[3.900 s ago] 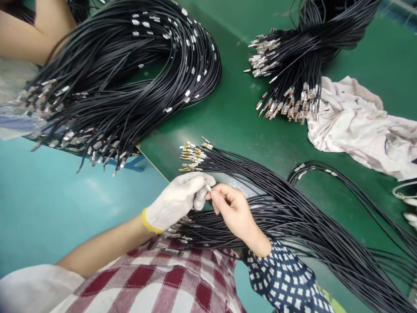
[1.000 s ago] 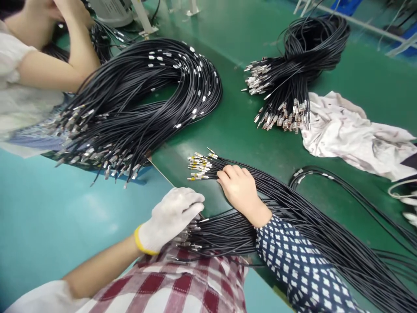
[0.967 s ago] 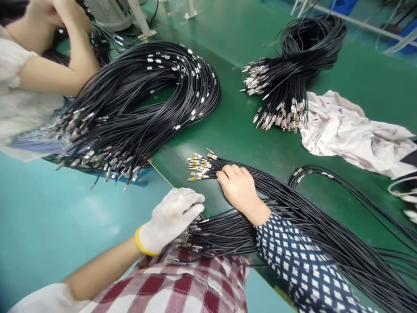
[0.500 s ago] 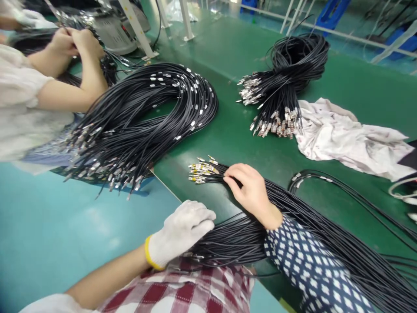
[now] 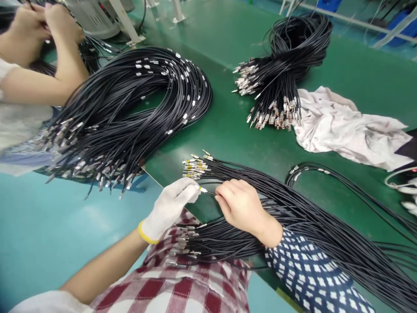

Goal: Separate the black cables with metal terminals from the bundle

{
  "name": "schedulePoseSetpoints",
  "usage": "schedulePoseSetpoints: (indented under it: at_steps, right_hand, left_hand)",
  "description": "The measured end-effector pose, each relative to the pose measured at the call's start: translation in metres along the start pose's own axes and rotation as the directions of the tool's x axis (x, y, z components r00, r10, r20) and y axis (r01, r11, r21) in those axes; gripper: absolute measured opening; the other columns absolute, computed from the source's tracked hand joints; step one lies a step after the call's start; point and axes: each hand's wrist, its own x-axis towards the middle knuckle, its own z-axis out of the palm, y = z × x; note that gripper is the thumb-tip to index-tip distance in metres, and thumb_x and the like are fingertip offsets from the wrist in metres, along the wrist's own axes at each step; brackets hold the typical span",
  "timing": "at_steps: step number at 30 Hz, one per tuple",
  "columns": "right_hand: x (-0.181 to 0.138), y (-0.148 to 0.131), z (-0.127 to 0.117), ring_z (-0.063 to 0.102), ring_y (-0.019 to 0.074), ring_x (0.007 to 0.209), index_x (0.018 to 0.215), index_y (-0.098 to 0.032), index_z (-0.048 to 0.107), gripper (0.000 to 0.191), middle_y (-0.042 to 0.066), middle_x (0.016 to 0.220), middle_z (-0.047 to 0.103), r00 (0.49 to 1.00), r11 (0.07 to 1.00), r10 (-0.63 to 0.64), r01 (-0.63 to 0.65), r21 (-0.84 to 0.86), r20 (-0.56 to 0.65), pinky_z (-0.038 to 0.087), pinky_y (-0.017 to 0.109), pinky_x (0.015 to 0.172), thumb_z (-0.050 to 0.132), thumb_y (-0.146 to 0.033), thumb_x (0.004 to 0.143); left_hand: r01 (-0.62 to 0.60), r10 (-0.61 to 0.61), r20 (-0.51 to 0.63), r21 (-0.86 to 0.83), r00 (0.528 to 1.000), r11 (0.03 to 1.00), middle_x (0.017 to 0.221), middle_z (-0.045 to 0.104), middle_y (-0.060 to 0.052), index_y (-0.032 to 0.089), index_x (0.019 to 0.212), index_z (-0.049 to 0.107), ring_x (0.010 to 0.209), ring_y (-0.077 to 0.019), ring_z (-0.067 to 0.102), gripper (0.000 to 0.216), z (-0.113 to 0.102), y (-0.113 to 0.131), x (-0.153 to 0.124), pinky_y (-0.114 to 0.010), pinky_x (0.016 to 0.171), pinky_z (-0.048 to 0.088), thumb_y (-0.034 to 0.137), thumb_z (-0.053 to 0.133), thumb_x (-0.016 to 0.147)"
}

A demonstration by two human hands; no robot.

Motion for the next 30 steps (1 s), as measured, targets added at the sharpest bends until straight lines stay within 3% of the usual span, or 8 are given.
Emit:
schedulePoseSetpoints:
  at_steps: [4,8,11,13,15,18,25,30]
  right_hand:
    - [0.009,-0.009,0.0,0.061,0.0177,0.074,0.092,-0.019,0.062,0.012,0.003,0.083,0.07,0.987,0.973,0.089,-0.115,0.201,0.131,0.041,0.033,0.074,0.054,-0.027,0.097]
    - [0.018,-0.018,0.005,0.063,0.0139,0.07,0.086,-0.02,0.062,0.023,-0.001,0.078,0.071,0.963,0.875,0.163,-0.242,0.419,0.216,0.043,0.029,0.072,0.046,-0.022,0.102]
    - [0.016,-0.023,0.01,0.062,0.0133,0.063,0.083,-0.021,0.061,0.02,-0.002,0.069,0.068,0.955,0.818,0.228,-0.295,0.494,0.192,0.043,0.026,0.064,0.051,-0.022,0.1]
    - [0.012,-0.025,0.012,0.061,0.0144,0.062,0.085,-0.021,0.061,0.014,-0.002,0.068,0.068,0.967,0.846,0.239,-0.254,0.468,0.093,0.044,0.027,0.065,0.054,-0.022,0.098]
    - [0.009,-0.027,0.013,0.061,0.0152,0.063,0.088,-0.021,0.061,0.011,-0.001,0.069,0.068,0.974,0.874,0.225,-0.207,0.44,0.012,0.044,0.029,0.067,0.054,-0.02,0.097]
    - [0.008,-0.029,0.014,0.061,0.015,0.063,0.086,-0.021,0.06,0.012,0.0,0.072,0.068,0.973,0.869,0.229,-0.204,0.451,0.0,0.045,0.029,0.067,0.053,-0.018,0.097]
    - [0.008,-0.029,0.021,0.055,0.0121,0.058,0.079,-0.019,0.06,0.017,-0.002,0.064,0.06,0.933,0.703,0.338,-0.34,0.624,0.127,0.043,0.024,0.058,0.055,-0.021,0.096]
    - [0.01,-0.031,0.026,0.051,0.0114,0.057,0.075,-0.019,0.059,0.02,-0.003,0.062,0.056,0.896,0.59,0.415,-0.397,0.703,0.158,0.041,0.023,0.056,0.056,-0.022,0.094]
  left_hand:
    - [0.016,-0.015,0.049,-0.031,0.999,0.999,0.073,0.055,0.005,0.02,0.077,0.06,0.066,-0.0096,0.048,0.022,0.003,-0.002,-0.003,-0.023,0.065,0.04,0.028,0.048,0.093]
    - [0.089,-0.082,0.069,-0.098,0.994,0.991,0.07,0.053,0.005,0.019,0.075,0.059,0.06,-0.0084,0.044,0.022,0.0,-0.004,-0.006,-0.022,0.058,0.037,0.027,0.049,0.092]
    - [0.17,-0.135,0.148,-0.264,0.98,0.949,0.066,0.051,0.005,0.019,0.08,0.059,0.055,-0.0075,0.041,0.017,-0.004,-0.004,-0.004,-0.021,0.052,0.033,0.03,0.052,0.092]
    - [0.234,-0.142,0.236,-0.424,0.961,0.875,0.065,0.051,0.005,0.019,0.09,0.06,0.054,-0.0067,0.041,0.015,-0.006,-0.005,-0.001,-0.02,0.05,0.032,0.034,0.056,0.091]
    - [0.34,-0.138,0.361,-0.586,0.922,0.736,0.069,0.053,0.004,0.019,0.098,0.06,0.056,-0.0064,0.045,0.021,-0.005,-0.008,0.003,-0.019,0.053,0.035,0.038,0.063,0.087]
    - [0.479,-0.103,0.52,-0.67,0.848,0.567,0.073,0.056,0.001,0.016,0.089,0.061,0.062,-0.0076,0.05,0.028,-0.002,-0.013,0.007,-0.02,0.058,0.04,0.04,0.072,0.079]
    - [0.626,-0.155,0.637,-0.631,0.755,0.458,0.062,0.053,0.001,0.015,0.079,0.057,0.051,-0.0074,0.046,0.034,0.005,-0.012,0.01,-0.02,0.048,0.033,0.047,0.059,0.09]
    - [0.623,-0.138,0.626,-0.677,0.767,0.392,0.061,0.052,0.002,0.016,0.082,0.055,0.045,-0.0073,0.046,0.038,0.013,-0.018,0.01,-0.02,0.043,0.029,0.054,0.061,0.088]
